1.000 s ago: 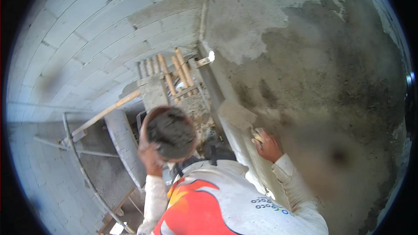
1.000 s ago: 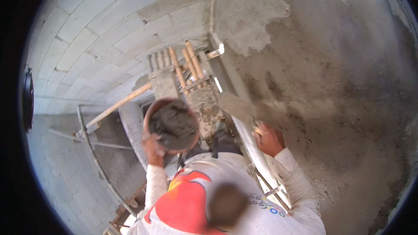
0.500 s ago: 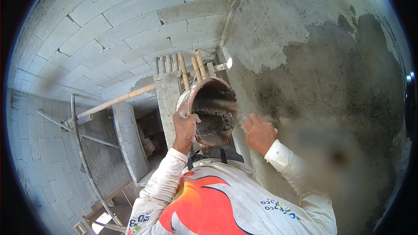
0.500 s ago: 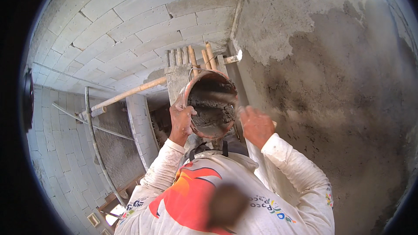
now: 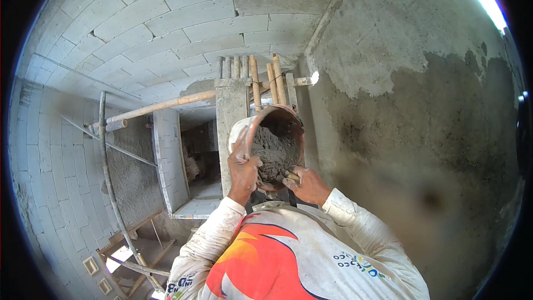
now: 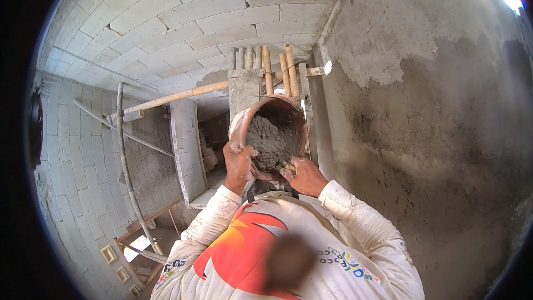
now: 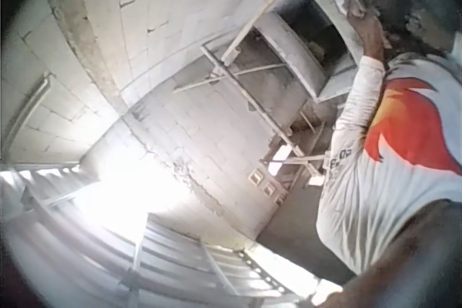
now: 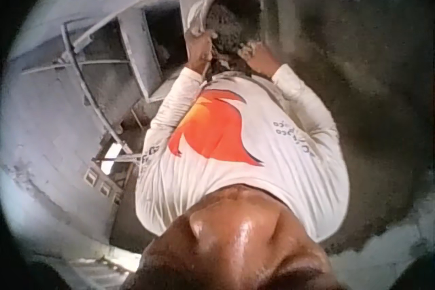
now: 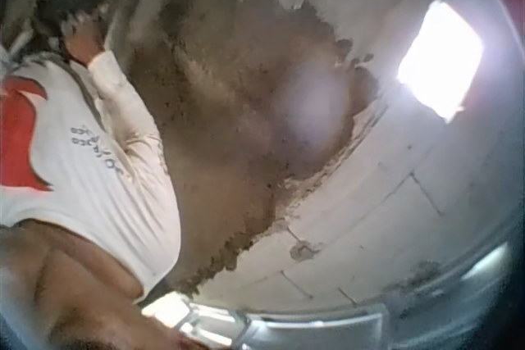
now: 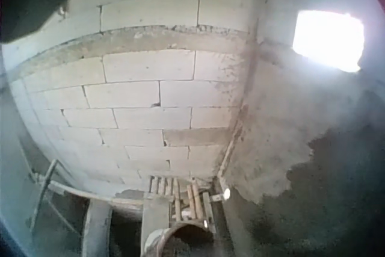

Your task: The person applies wet mortar from a bucket onto an interior cinder block wall using a trowel.

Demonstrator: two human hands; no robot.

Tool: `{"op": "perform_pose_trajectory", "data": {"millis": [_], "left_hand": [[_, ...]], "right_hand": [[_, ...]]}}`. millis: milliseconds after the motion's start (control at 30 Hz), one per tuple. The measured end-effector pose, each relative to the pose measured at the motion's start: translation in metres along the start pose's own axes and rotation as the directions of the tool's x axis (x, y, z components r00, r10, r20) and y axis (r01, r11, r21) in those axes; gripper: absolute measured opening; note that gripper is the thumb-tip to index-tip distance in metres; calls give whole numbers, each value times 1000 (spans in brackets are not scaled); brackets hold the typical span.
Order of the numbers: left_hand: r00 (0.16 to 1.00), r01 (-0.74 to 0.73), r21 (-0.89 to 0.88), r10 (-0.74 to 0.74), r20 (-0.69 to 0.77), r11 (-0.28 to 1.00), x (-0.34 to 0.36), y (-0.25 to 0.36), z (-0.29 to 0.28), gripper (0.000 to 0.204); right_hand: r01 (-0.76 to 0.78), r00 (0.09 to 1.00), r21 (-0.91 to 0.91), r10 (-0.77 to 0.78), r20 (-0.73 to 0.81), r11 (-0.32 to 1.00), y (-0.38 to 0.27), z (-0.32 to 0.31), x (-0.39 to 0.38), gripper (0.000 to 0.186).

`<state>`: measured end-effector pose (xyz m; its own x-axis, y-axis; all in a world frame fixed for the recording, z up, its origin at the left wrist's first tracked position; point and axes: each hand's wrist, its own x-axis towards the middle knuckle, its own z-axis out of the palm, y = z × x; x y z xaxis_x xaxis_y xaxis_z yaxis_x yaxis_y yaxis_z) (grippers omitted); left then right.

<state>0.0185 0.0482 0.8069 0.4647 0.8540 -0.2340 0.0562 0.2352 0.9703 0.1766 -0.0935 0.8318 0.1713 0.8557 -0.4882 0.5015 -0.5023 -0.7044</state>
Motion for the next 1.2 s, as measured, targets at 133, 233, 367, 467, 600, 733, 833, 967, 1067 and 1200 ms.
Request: {"op": "perform_pose_trajectory", "data": {"millis": [133, 233, 367, 467, 600, 733, 833, 967, 1067, 1200], "left_hand": [[993, -25, -346, -18, -120, 938, -2, 27, -19, 83], [966, 162, -317, -217, -144, 935, -7, 37, -33, 83], [972, 17, -374, -102, -210, 927, -2, 8, -44, 83], [974, -48, -385, -42, -223, 922, -3, 11, -45, 85], [875, 127, -325, -260, -409, 937, -12, -84, -103, 75], [834, 30, -293, -185, -520, 956, -17, -65, -106, 51], [750, 218, -303, -358, -556, 928, -40, -57, -122, 53], [743, 77, -188, -182, -644, 979, -47, -55, -117, 52], [770, 196, -93, -212, -602, 976, -57, -26, -97, 53], [708, 255, -111, -264, -655, 961, -65, -15, -88, 54]], "right_hand": [[145, 982, 42, -139, -131, 988, -15, -1, 0, 41], [20, 989, -121, -37, -141, 992, -13, 10, 3, 42], [-6, 995, -131, -7, -98, 991, -8, 4, 9, 44], [-7, 992, -123, -9, -129, 992, -10, 4, 0, 47], [79, 979, -134, -102, -174, 988, -24, 5, 26, 56], [247, 949, 24, -237, -208, 969, -18, 15, 50, 47], [-130, 980, 455, 45, 194, 881, -16, -24, 52, 46], [-163, 977, 651, 212, 3, 741, 91, -96, 64, 35], [-186, 767, 569, 481, -425, 801, 197, -196, 33, 26], [179, 584, 862, 653, -481, 475, 186, -203, -132, 22]]}}
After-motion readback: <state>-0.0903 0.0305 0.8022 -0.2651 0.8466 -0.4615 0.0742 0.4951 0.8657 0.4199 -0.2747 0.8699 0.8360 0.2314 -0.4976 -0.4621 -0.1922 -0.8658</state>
